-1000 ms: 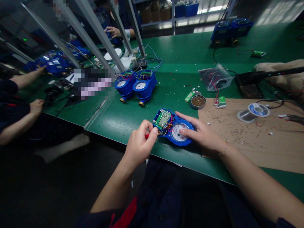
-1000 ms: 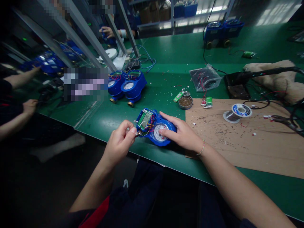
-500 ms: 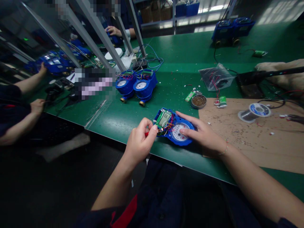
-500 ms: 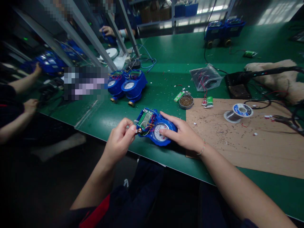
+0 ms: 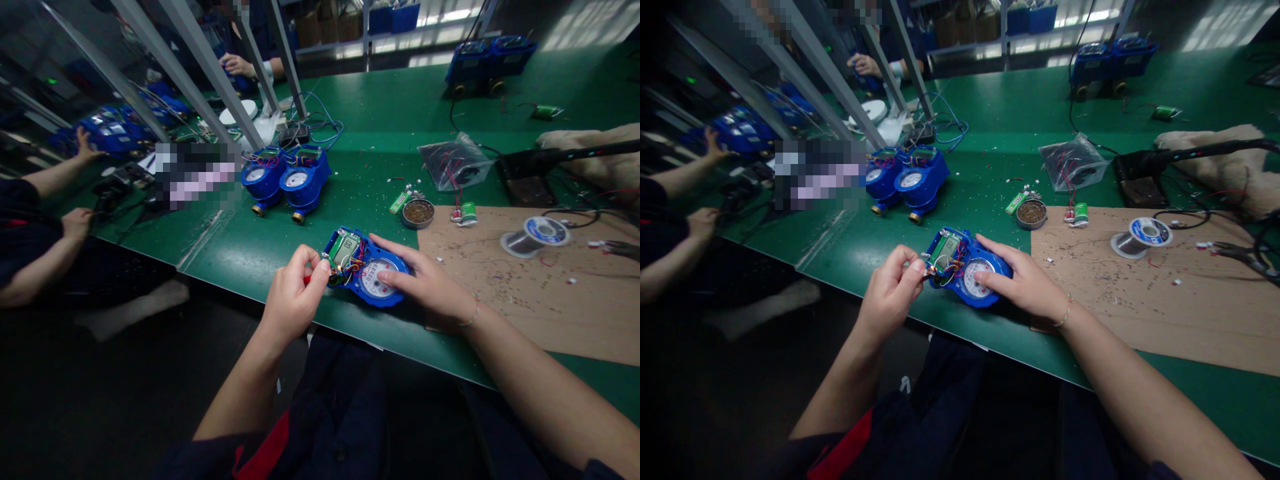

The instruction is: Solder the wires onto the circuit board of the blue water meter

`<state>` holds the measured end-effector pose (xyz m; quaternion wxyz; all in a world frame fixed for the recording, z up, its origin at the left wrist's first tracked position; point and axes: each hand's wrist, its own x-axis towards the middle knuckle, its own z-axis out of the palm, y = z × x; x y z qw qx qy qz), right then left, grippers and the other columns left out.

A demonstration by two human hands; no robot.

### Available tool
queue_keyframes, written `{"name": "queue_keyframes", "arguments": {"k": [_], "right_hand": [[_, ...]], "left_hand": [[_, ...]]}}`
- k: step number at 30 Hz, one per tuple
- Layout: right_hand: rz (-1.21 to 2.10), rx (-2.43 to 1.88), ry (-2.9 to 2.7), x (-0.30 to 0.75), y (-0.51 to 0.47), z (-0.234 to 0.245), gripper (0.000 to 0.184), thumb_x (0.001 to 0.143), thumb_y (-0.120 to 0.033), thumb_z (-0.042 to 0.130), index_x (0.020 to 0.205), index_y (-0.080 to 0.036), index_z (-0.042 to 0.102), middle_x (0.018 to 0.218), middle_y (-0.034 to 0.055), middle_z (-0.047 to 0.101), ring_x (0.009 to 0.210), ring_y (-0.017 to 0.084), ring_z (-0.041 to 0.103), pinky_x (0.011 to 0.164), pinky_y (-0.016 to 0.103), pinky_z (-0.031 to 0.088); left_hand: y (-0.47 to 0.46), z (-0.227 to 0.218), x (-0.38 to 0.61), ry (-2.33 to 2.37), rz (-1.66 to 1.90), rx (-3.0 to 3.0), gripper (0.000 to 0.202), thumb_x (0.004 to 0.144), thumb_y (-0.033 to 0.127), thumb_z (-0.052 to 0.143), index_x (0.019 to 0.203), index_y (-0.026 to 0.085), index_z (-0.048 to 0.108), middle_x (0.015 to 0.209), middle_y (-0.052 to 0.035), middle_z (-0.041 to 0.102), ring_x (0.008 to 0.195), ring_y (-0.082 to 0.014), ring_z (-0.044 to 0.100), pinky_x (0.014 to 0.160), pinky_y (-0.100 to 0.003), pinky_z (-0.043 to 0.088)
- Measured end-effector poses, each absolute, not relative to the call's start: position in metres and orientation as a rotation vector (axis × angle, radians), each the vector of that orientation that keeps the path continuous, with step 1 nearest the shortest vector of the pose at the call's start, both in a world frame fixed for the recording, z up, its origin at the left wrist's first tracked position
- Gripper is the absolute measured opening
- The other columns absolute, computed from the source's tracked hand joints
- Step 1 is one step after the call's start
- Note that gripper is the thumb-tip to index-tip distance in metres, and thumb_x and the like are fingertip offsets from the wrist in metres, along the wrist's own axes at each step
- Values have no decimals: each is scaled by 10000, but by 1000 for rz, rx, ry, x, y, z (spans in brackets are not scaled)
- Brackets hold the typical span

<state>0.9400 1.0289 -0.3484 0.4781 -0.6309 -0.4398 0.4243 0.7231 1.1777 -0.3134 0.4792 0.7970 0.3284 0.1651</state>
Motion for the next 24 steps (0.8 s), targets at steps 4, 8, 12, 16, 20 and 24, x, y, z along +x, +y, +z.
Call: {"name": "queue_keyframes", "arguments": {"k": [4, 8, 12, 16, 20, 24], "right_hand": [[1047, -1550, -1072, 940, 1030, -347, 727, 888, -576, 720, 1533, -384, 442, 1524, -54, 452, 1364, 218, 507, 1213, 461, 432], [1037, -1545, -1071, 940, 1029, -348, 742, 884, -575, 725, 1538, -370, 439, 1518, -48, 460, 1357, 216, 513, 1215, 454, 430], [1037, -1526, -1070, 940, 1029, -350, 739, 890, -568, 723, 1540, -366, 437, 1513, -41, 468, 1339, 218, 528, 1204, 456, 442], [1038, -1540, -1080, 940, 1029, -348, 747, 884, -577, 724, 1538, -349, 444, 1509, -31, 472, 1337, 228, 528, 1205, 480, 435], [1039, -1531, -1065, 939, 1030, -348, 753, 877, -572, 732, 1535, -335, 451, 1505, -22, 477, 1331, 232, 534, 1198, 489, 443], [1062, -1510, -1036, 938, 1029, -349, 753, 874, -561, 740, 1534, -344, 449, 1514, -22, 467, 1341, 235, 526, 1199, 494, 441]], "left_hand": [[1178, -314, 722, 795, 413, 1928, 368, 1038, 548, 477, 912, 203, 459, 564, 52, 418, 502, -75, 353, 525, -269, 219], [1177, -313, 722, 787, 421, 1935, 361, 1038, 536, 480, 906, 200, 466, 570, 47, 419, 515, -78, 366, 530, -265, 232], [1176, -311, 721, 799, 402, 1972, 345, 1041, 516, 477, 906, 198, 475, 572, 48, 437, 518, -77, 387, 535, -262, 247], [1174, -310, 721, 794, 403, 2020, 325, 1044, 489, 474, 899, 198, 476, 562, 52, 447, 511, -78, 400, 537, -261, 263], [1174, -310, 721, 793, 398, 2037, 320, 1042, 483, 474, 895, 199, 475, 551, 56, 449, 493, -76, 395, 528, -263, 263], [1173, -310, 719, 787, 392, 2054, 313, 1040, 470, 470, 886, 197, 472, 557, 55, 461, 495, -76, 403, 529, -261, 271]]}}
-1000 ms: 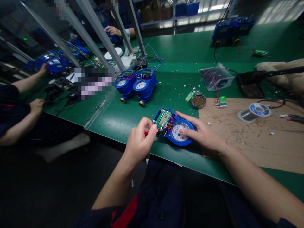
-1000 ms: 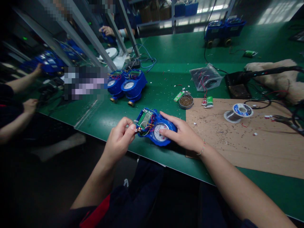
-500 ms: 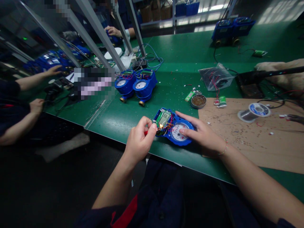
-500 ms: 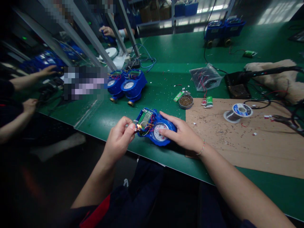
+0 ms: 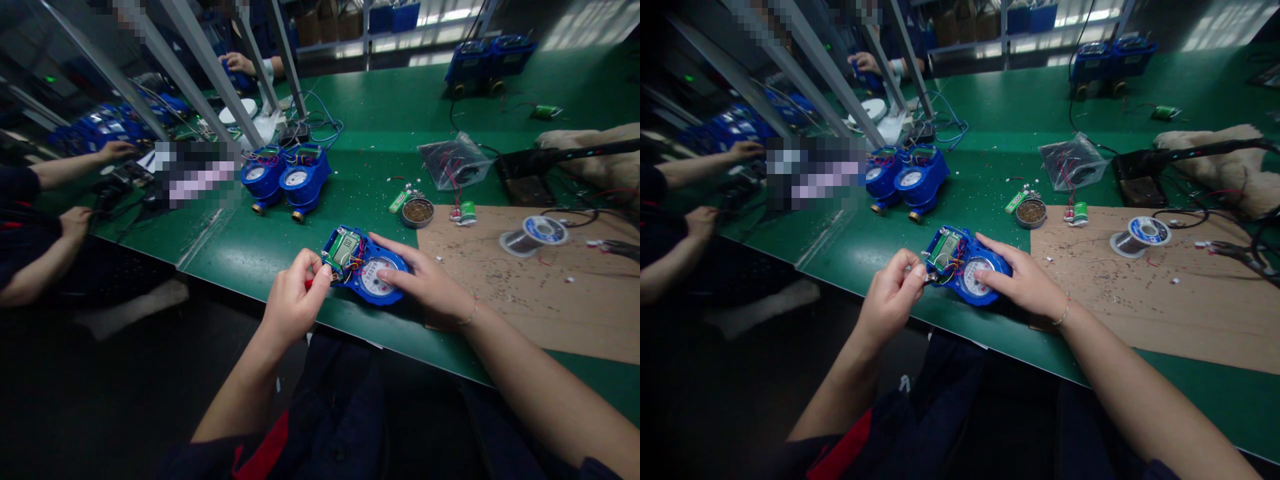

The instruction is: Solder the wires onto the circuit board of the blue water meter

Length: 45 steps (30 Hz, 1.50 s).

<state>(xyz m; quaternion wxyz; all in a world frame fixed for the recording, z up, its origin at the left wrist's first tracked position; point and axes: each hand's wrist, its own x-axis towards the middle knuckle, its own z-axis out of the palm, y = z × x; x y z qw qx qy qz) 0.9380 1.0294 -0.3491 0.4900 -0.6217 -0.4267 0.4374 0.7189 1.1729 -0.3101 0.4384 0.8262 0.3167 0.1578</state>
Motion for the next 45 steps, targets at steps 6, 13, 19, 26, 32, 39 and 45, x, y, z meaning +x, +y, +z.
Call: {"name": "queue_keyframes", "arguments": {"k": [6, 13, 19, 26, 32, 39, 45], "right_hand": [[1063, -1509, -1038, 938, 1029, -347, 765, 877, -559, 736, 1544, -325, 442, 1515, -1, 466, 1330, 250, 533, 1180, 498, 458], [1055, -1512, -1051, 938, 1028, -346, 759, 887, -552, 728, 1547, -314, 439, 1520, -1, 462, 1333, 245, 530, 1184, 477, 456], [1032, -1542, -1072, 939, 1030, -347, 769, 880, -578, 727, 1544, -318, 438, 1519, -19, 461, 1352, 239, 513, 1186, 462, 450], [1017, -1556, -1090, 939, 1029, -345, 776, 879, -589, 719, 1543, -291, 449, 1504, 11, 480, 1319, 252, 538, 1168, 486, 460], [1040, -1532, -1066, 938, 1030, -345, 776, 878, -569, 729, 1546, -296, 445, 1512, 14, 472, 1328, 255, 532, 1170, 478, 461], [1033, -1544, -1068, 939, 1030, -345, 779, 878, -577, 725, 1547, -291, 444, 1510, 7, 473, 1334, 251, 526, 1182, 469, 451], [1045, -1536, -1065, 941, 1029, -347, 744, 893, -570, 716, 1545, -354, 432, 1522, -22, 457, 1355, 234, 512, 1196, 465, 440]], "left_hand": [[1171, -306, 718, 780, 381, 2098, 296, 1029, 444, 483, 878, 190, 486, 570, 51, 484, 505, -77, 421, 539, -258, 288], [1172, -307, 718, 789, 397, 2105, 290, 1034, 441, 489, 885, 192, 482, 567, 56, 480, 500, -76, 414, 536, -262, 279], [1176, -306, 721, 805, 418, 2086, 312, 1042, 467, 480, 886, 196, 472, 570, 55, 464, 510, -82, 410, 542, -267, 282], [1178, -305, 724, 803, 441, 2045, 317, 1046, 476, 480, 894, 198, 466, 565, 51, 454, 512, -84, 409, 541, -268, 266], [1174, -303, 722, 802, 410, 2100, 307, 1041, 461, 481, 889, 194, 477, 567, 53, 468, 500, -86, 412, 535, -271, 277], [1172, -303, 722, 793, 417, 2113, 301, 1042, 452, 486, 889, 192, 478, 574, 51, 481, 504, -83, 416, 532, -266, 282], [1189, -303, 732, 788, 706, 1765, 451, 1017, 633, 444, 900, 198, 469, 590, 32, 417, 497, -92, 380, 479, -248, 266]]}}
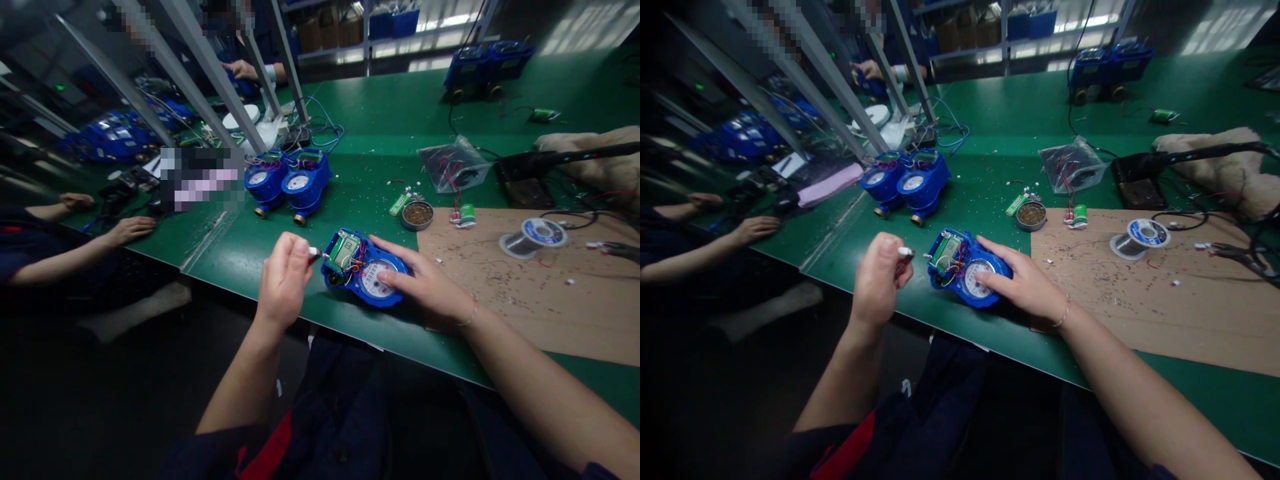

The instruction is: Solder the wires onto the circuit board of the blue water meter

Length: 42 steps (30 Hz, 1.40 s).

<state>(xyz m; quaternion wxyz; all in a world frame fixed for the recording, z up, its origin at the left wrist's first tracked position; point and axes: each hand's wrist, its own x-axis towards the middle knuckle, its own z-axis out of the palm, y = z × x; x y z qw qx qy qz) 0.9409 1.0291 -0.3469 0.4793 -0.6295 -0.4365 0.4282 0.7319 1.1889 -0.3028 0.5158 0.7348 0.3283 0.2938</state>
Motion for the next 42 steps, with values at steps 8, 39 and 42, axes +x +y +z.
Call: {"name": "queue_keyframes", "arguments": {"k": [8, 39, 42], "right_hand": [[1188, -1379, -780, 942, 1017, -339, 745, 905, -542, 699, 1536, -301, 384, 1474, 68, 502, 1246, 250, 597, 1052, 413, 552], [1312, -1228, -505, 813, 1096, -327, 897, 683, -576, 856, 1293, -131, 370, 1367, 151, 566, 1268, 236, 577, 1146, 357, 471], [1385, -1147, -534, 792, 1144, -339, 945, 614, -535, 909, 1284, -101, 403, 1311, 157, 602, 1203, 251, 618, 1109, 369, 502]], "left_hand": [[1267, -321, 785, 681, 459, 1240, 628, 939, 684, 518, 1204, 116, 556, 960, -47, 534, 745, -100, 534, 593, -189, 465], [1120, -377, 685, 1590, 852, 1769, 925, 753, 435, 704, 1542, 236, 264, 1305, -162, 631, 1160, -346, 661, 930, -437, 556], [1156, -372, 667, 1709, 869, 1707, 977, 768, 419, 737, 1572, 270, 202, 1233, -169, 663, 1068, -375, 693, 824, -432, 560]]}}
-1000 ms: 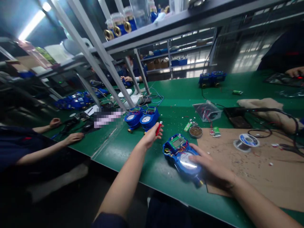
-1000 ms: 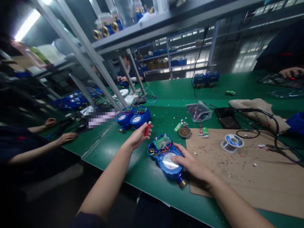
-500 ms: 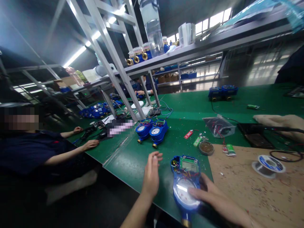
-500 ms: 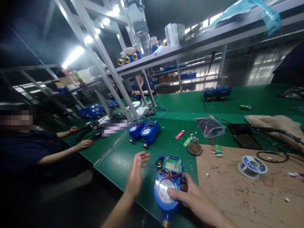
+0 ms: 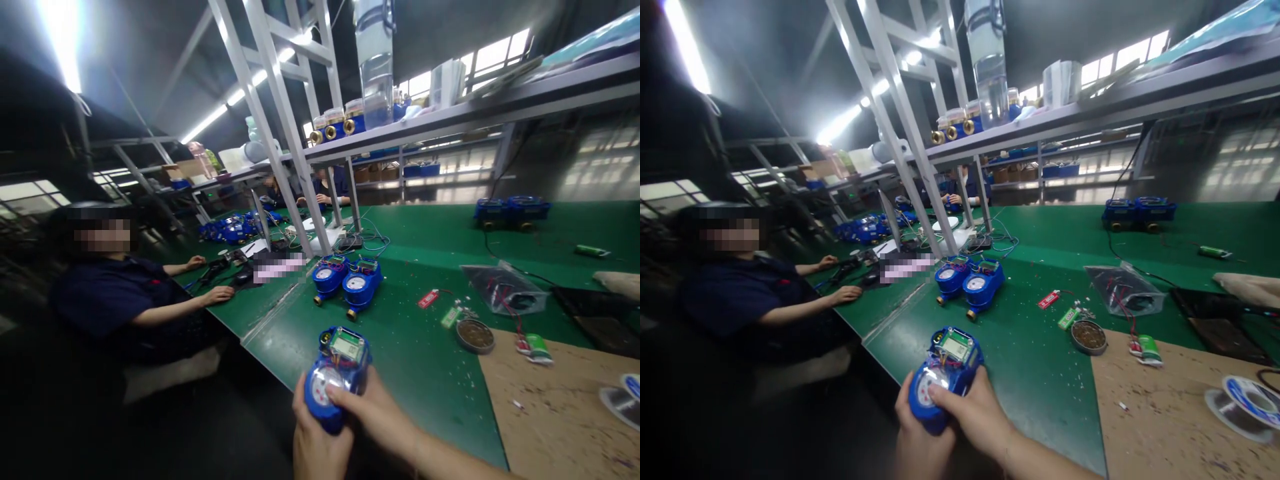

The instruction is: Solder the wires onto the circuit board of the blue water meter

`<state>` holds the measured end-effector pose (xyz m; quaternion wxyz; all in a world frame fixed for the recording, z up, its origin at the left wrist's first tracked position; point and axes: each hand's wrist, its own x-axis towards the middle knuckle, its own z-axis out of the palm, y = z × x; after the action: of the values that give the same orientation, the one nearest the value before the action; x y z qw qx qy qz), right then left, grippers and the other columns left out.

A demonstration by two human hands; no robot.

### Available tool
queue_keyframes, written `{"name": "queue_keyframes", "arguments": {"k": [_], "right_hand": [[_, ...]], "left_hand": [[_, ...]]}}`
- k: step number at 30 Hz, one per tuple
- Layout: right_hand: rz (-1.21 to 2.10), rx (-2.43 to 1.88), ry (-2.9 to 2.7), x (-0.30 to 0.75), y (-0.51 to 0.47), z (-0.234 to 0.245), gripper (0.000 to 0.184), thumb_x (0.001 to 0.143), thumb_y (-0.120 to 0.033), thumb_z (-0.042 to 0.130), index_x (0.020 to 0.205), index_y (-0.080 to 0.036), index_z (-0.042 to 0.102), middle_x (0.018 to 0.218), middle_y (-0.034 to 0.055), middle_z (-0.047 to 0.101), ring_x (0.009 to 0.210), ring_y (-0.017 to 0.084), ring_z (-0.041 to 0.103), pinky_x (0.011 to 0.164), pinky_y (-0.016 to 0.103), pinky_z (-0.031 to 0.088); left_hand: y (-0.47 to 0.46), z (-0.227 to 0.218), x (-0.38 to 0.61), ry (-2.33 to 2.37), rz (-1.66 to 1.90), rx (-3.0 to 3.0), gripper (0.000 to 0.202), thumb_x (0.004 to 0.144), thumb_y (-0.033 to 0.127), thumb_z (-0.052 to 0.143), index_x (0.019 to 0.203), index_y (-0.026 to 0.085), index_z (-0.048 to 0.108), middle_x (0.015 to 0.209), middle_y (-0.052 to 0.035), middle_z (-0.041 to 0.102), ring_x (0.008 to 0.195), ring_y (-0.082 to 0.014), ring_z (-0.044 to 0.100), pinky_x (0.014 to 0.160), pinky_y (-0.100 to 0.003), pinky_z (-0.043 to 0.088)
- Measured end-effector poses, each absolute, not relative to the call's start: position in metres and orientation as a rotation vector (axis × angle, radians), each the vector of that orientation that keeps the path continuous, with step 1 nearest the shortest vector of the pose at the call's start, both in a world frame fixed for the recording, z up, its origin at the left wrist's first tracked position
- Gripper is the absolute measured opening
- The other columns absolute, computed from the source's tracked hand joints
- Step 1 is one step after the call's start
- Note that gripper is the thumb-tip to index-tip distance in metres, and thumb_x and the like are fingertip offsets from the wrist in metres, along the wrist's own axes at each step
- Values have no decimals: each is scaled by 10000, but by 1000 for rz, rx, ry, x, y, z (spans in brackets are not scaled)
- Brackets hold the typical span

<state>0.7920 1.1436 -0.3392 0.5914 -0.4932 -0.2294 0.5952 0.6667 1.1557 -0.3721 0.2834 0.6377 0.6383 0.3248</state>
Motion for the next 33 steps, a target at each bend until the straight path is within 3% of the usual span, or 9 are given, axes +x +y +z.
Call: {"name": "queue_keyframes", "arguments": {"k": [3, 6, 10, 13, 18, 22, 26, 30, 33], "right_hand": [[1477, -1045, -571, 769, 1205, -347, 986, 585, -482, 939, 1331, -101, 420, 1304, 128, 622, 1191, 245, 631, 1101, 379, 511], [1526, -984, -676, 745, 1273, -355, 882, 602, -505, 917, 1288, -126, 514, 1264, 87, 651, 1169, 235, 645, 1084, 369, 519], [1454, -1194, -686, 718, 1332, -370, 798, 679, -563, 843, 1210, -92, 478, 1269, 167, 606, 1173, 257, 614, 1088, 403, 487], [1362, -1318, -757, 711, 1330, -383, 745, 702, -549, 794, 1175, -85, 454, 1287, 198, 533, 1157, 256, 573, 1086, 417, 467], [1375, -1295, -897, 732, 1273, -388, 732, 661, -590, 722, 1162, -119, 471, 1274, 151, 498, 1106, 219, 564, 1012, 379, 523], [1143, -1414, -828, 782, 1243, -373, 713, 756, -665, 664, 1223, -165, 464, 1308, 117, 501, 1176, 198, 553, 971, 340, 532], [685, -1527, -450, 847, 1253, -361, 908, 632, -782, 708, 1271, -182, 470, 1359, 106, 515, 1219, 203, 553, 1088, 363, 478], [690, -1593, -252, 892, 1282, -371, 1181, 583, -864, 699, 1445, -114, 400, 1529, 155, 382, 1399, 271, 414, 1260, 432, 298], [755, -1545, -241, 906, 1299, -385, 1177, 648, -894, 653, 1466, -82, 415, 1540, 171, 390, 1437, 306, 384, 1261, 444, 301]], "left_hand": [[1201, -368, 644, 1887, 797, 1705, 996, 788, 436, 769, 1577, 269, 184, 1107, -180, 696, 956, -406, 711, 702, -404, 530], [1253, -369, 624, 1983, 828, 1770, 1032, 778, 493, 798, 1565, 233, 184, 1103, -198, 693, 967, -419, 705, 694, -401, 517], [1326, -381, 604, 2104, 960, 1864, 1014, 798, 535, 782, 1549, 177, 202, 1169, -251, 660, 971, -442, 697, 732, -448, 537], [1376, -392, 590, 2166, 1079, 1899, 1014, 813, 574, 759, 1545, 145, 203, 1215, -266, 637, 999, -442, 691, 779, -478, 556], [1447, -400, 569, 2198, 1168, 1916, 1049, 792, 559, 788, 1537, 118, 197, 1284, -269, 603, 1065, -447, 670, 843, -499, 567], [1502, -402, 553, 2131, 1126, 1983, 1112, 769, 476, 833, 1546, 79, 143, 1436, -314, 474, 1228, -465, 586, 976, -538, 531], [1552, -406, 547, 2062, 1083, 1968, 1109, 754, 457, 852, 1544, 118, 151, 1442, -283, 477, 1231, -447, 588, 987, -542, 531], [1573, -405, 552, 2015, 1080, 1870, 1128, 740, 450, 866, 1547, 129, 146, 1414, -263, 506, 1206, -413, 609, 989, -530, 533], [1557, -396, 566, 2070, 1188, 1757, 1172, 707, 375, 890, 1553, 68, 139, 1511, -330, 340, 1396, -477, 405, 1104, -636, 401]]}}
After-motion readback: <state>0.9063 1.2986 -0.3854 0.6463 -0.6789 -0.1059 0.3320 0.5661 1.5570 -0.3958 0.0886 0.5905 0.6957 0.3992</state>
